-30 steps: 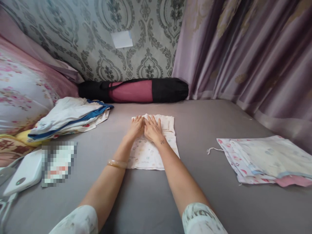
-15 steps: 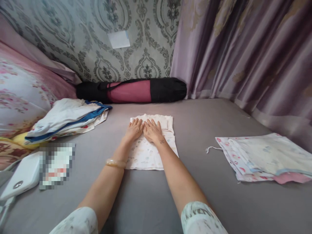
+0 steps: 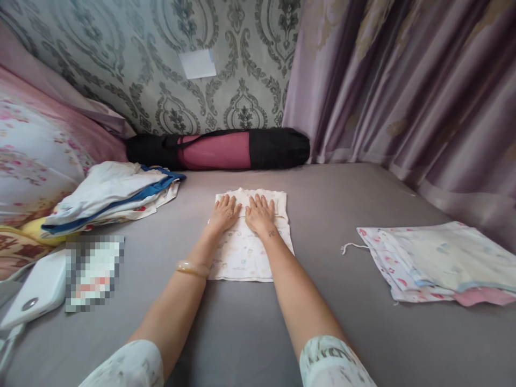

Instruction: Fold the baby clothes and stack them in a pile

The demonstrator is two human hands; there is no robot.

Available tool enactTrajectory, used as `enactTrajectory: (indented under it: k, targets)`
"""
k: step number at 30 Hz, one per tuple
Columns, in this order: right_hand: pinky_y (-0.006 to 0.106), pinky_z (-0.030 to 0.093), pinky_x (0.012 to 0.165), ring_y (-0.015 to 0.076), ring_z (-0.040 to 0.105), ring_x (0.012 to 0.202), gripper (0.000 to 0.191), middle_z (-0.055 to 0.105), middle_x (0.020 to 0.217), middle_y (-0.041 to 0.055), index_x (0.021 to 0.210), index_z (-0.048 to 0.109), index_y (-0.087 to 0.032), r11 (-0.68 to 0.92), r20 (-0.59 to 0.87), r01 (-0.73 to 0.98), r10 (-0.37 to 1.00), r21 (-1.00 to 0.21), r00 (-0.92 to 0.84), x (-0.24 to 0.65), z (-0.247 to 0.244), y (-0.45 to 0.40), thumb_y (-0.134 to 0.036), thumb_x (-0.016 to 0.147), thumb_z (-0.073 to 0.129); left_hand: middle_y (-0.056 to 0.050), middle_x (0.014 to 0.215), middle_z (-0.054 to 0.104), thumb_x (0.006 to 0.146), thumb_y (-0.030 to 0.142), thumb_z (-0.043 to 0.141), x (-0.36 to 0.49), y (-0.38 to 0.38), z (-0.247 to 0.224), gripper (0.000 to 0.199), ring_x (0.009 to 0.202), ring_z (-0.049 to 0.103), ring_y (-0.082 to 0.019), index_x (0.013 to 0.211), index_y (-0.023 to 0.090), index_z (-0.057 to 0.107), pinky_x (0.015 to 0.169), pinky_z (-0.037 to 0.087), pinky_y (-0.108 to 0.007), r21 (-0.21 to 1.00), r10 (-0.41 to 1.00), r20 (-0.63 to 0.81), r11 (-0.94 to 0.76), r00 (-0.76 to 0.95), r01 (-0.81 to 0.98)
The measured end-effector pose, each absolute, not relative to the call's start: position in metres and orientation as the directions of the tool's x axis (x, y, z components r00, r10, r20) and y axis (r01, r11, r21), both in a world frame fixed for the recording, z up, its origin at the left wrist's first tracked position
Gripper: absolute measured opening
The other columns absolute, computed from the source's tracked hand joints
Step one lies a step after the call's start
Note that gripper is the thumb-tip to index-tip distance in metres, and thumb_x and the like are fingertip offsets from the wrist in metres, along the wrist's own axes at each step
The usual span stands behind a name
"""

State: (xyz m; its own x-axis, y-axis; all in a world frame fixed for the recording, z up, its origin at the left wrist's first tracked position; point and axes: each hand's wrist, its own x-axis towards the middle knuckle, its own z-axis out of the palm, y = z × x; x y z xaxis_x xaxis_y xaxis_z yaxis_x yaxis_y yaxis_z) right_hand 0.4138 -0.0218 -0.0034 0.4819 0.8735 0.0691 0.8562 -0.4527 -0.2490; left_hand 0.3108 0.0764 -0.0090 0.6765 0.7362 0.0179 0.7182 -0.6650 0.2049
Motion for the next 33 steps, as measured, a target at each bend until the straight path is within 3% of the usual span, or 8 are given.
enactTrajectory:
  k: [5, 10, 15, 22, 33]
  targets:
    - [0.050, 0.007, 0.117, 0.0250, 0.019, 0.145, 0.056, 0.024, 0.159, 0.0065, 0.150, 0.033, -0.017, -0.448, 0.037, 0.852, 0.880, -0.272, 0.474, 0.415, 0.002, -0.022, -0.037, 0.100, 0.021, -0.019, 0.157, 0.025, 0.098, 0.048, 0.020, 0.310, 0.075, -0.006, 0.065, 0.146, 0.019, -0.028, 0.148, 0.008, 0.031, 0.118, 0.016, -0.043, 0.212, 0.736, 0.032, -0.666, 0.676, 0.715]
    - [0.050, 0.003, 0.117, 0.0252, 0.014, 0.147, 0.058, 0.022, 0.159, 0.0102, 0.151, 0.029, -0.012, -0.509, 0.079, 0.817, 0.834, -0.270, 0.546, 0.425, 0.006, -0.024, -0.036, 0.100, 0.020, -0.018, 0.155, 0.030, 0.099, 0.043, 0.018, 0.309, 0.076, -0.004, 0.062, 0.146, 0.020, -0.026, 0.147, 0.006, 0.033, 0.120, 0.009, -0.043, 0.187, 0.727, 0.158, -0.686, 0.668, 0.703]
    - [0.048, 0.006, 0.117, 0.0259, 0.013, 0.147, 0.060, 0.020, 0.159, 0.0121, 0.151, 0.028, -0.007, -0.585, 0.019, 0.775, 0.795, -0.238, 0.606, 0.436, 0.000, -0.026, -0.038, 0.100, 0.021, -0.018, 0.156, 0.029, 0.098, 0.047, 0.020, 0.308, 0.081, -0.009, 0.064, 0.146, 0.020, -0.028, 0.147, 0.007, 0.032, 0.118, 0.016, -0.045, 0.192, 0.775, 0.050, -0.626, 0.630, 0.756]
    - [0.049, 0.005, 0.117, 0.0261, 0.011, 0.147, 0.061, 0.018, 0.160, 0.0126, 0.151, 0.027, -0.006, -0.582, 0.027, 0.776, 0.796, -0.243, 0.605, 0.434, 0.001, -0.026, -0.038, 0.100, 0.018, -0.020, 0.156, 0.027, 0.097, 0.046, 0.018, 0.306, 0.082, -0.007, 0.068, 0.146, 0.019, -0.029, 0.147, 0.001, 0.030, 0.119, 0.014, -0.044, 0.209, 0.779, 0.045, -0.619, 0.625, 0.757]
    - [0.047, 0.009, 0.117, 0.0259, 0.014, 0.146, 0.061, 0.019, 0.159, 0.0121, 0.151, 0.028, -0.005, -0.581, 0.016, 0.781, 0.800, -0.227, 0.600, 0.432, -0.001, -0.026, -0.038, 0.100, 0.021, -0.018, 0.158, 0.023, 0.096, 0.050, 0.017, 0.302, 0.087, -0.005, 0.071, 0.147, 0.017, -0.029, 0.149, 0.005, 0.027, 0.118, 0.017, -0.046, 0.244, 0.800, 0.006, -0.583, 0.599, 0.775]
